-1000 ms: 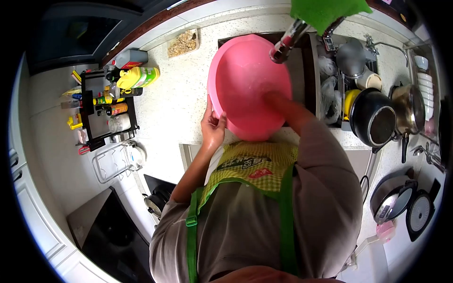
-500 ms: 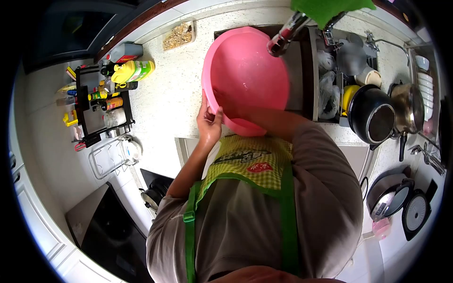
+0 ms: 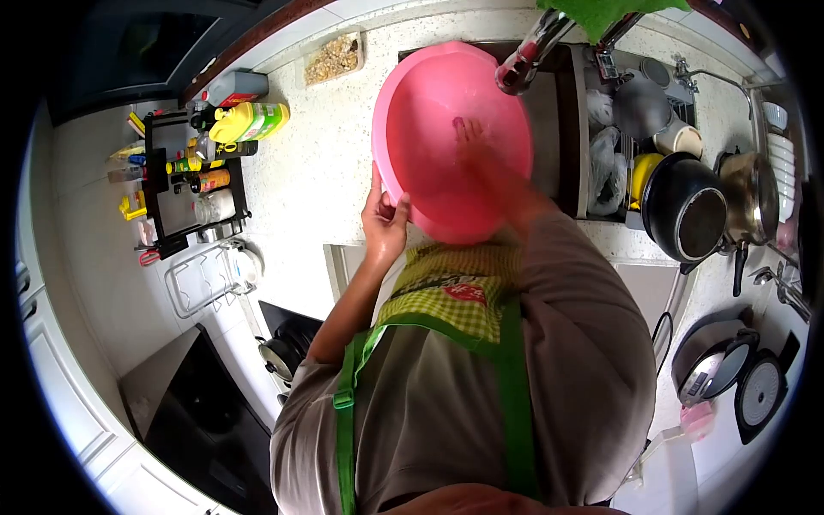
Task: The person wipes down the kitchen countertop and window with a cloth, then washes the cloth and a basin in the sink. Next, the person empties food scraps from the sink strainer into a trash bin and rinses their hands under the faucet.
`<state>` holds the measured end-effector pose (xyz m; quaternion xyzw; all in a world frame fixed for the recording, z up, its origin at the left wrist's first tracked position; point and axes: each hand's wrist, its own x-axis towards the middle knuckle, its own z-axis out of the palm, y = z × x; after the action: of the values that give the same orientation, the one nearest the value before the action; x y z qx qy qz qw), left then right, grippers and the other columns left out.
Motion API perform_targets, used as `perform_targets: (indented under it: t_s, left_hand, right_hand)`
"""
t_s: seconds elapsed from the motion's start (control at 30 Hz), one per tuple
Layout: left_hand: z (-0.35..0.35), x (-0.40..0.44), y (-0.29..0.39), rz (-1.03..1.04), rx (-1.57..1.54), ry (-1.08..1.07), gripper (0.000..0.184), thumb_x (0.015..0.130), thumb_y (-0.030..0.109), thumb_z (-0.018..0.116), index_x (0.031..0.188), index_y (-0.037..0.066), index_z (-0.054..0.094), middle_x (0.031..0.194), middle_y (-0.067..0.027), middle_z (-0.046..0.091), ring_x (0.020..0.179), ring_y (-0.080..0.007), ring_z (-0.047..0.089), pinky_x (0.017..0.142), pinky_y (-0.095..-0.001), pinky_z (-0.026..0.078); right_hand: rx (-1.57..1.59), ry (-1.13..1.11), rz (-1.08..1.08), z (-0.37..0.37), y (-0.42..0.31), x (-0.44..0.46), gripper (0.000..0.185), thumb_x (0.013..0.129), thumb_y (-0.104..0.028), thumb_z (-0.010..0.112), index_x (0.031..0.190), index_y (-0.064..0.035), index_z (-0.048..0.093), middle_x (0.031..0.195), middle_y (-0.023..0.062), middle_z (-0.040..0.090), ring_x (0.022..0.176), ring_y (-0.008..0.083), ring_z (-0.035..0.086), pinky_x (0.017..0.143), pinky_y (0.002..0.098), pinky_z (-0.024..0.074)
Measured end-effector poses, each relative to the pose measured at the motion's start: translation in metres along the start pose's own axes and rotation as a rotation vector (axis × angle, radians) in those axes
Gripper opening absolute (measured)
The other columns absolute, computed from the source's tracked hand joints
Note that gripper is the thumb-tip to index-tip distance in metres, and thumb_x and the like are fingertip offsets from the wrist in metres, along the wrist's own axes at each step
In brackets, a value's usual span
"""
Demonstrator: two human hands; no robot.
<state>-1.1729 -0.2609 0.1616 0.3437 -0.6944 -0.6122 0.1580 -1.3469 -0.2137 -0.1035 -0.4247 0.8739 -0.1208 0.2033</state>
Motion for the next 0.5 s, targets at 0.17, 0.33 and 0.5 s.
perform_targets:
  t_s: [0.17,0.33,0.5]
  left_hand:
    - [0.004,0.003,0.002,0.019,-0.018,-0.016,0.067,0.093,-0.006,0.047,0.149,0.004,0.011,0.100,-0.0096,0.067,0.085,-0.0107,0.062,0.073,-0.0232,0.050]
    - [0.012,0.010,0.005,-0.013,0.012,-0.040,0.068,0.093,-0.007,0.047,0.149,0.005,0.011,0.099,-0.0089,0.067,0.082,-0.0090,0.060,0.071,-0.0214,0.049]
    - [0.016,0.014,0.013,0.049,-0.011,-0.015,0.068,0.093,-0.007,0.048,0.149,0.005,0.013,0.095,-0.0074,0.067,0.075,-0.0060,0.058,0.064,-0.0201,0.047]
  right_hand:
    - [0.194,-0.154,-0.125,0.004,-0.013,-0.041,0.054,0.092,-0.033,0.045,0.138,-0.0083,0.032,0.139,0.0099,0.036,0.125,0.0266,0.038,0.104,0.0435,0.0294]
    - [0.763,-0.354,-0.258,-0.041,-0.074,-0.070,0.044,0.094,-0.029,0.045,0.132,-0.0081,0.040,0.131,0.0097,0.044,0.117,0.0252,0.044,0.100,0.0400,0.0338]
    - [1.153,-0.616,-0.385,-0.071,-0.062,-0.086,0.036,0.095,-0.026,0.045,0.126,-0.0078,0.049,0.122,0.0095,0.052,0.109,0.0238,0.050,0.096,0.0365,0.0383]
